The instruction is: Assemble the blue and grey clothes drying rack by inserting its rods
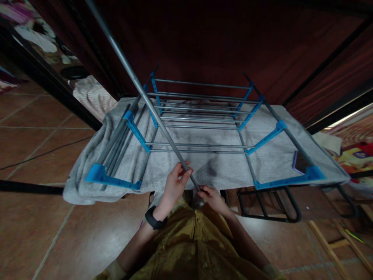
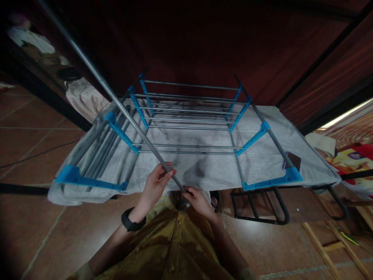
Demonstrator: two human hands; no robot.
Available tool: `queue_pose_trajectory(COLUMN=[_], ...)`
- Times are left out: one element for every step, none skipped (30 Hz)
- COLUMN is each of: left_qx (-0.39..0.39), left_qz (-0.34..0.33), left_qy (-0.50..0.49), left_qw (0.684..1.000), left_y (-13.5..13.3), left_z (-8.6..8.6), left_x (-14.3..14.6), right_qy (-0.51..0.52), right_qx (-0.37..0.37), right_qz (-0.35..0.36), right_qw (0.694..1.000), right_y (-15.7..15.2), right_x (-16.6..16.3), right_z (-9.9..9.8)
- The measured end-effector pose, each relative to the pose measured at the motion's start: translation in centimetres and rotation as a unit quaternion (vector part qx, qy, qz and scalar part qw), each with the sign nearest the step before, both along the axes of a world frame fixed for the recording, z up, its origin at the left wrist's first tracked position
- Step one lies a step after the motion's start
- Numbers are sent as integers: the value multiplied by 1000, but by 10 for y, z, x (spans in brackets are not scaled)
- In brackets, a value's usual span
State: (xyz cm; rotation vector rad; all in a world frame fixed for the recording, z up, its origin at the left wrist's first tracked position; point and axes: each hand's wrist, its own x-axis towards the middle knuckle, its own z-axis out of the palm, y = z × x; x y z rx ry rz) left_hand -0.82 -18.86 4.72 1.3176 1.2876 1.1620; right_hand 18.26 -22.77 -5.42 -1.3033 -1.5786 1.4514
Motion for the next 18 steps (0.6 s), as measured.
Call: queue_pose_trajectory(left_qx=[0,-1,-1,-1,0,3,5,8,13,17,22,28,34,40,45,51,57,62], left_qz=[0,-1,-2,-3,-5,-6,-7,-9,-8,-9,-9,-8,-7,-6,-5,-3,-1,1], left_qy=[-3,-6,-9,-12,-14,-15,-14,-12,-9,-3,4,15,29,44,59,73,82,88], left_qw=[1000,1000,1000,1000,1000,1000,1000,1000,1000,1000,1000,999,999,998,997,996,995,994], left_y=[0,0,0,0,-1,-1,-1,-2,-2,-2,-2,-3,-3,-4,-4,-4,-4,-5], left_z=[1,1,1,2,2,2,2,3,4,5,6,8,10,12,14,16,17,18], left_x=[0,0,1,1,2,2,3,3,3,3,2,1,0,-1,-2,-3,-4,-5], right_qy=[-3,-7,-11,-14,-16,-16,-14,-11,-7,-4,-2,0,2,3,3,1,-2,-4], right_qx=[3,5,8,10,12,12,11,10,8,6,5,4,4,5,6,5,3,2], right_qz=[-1,-4,-9,-14,-17,-19,-20,-22,-22,-23,-23,-23,-23,-25,-31,-38,-45,-52], right_qw=[1000,1000,1000,1000,1000,1000,1000,1000,1000,1000,1000,1000,1000,1000,999,999,999,999], right_y=[-1,-2,-3,-4,-5,-6,-6,-7,-7,-7,-7,-6,-5,-3,-1,1,3,5], right_x=[3,5,7,9,11,12,12,12,12,11,11,10,9,9,9,9,9,10], right_z=[-1,-2,-3,-5,-6,-7,-8,-9,-10,-10,-9,-9,-7,-6,-3,-1,2,5])
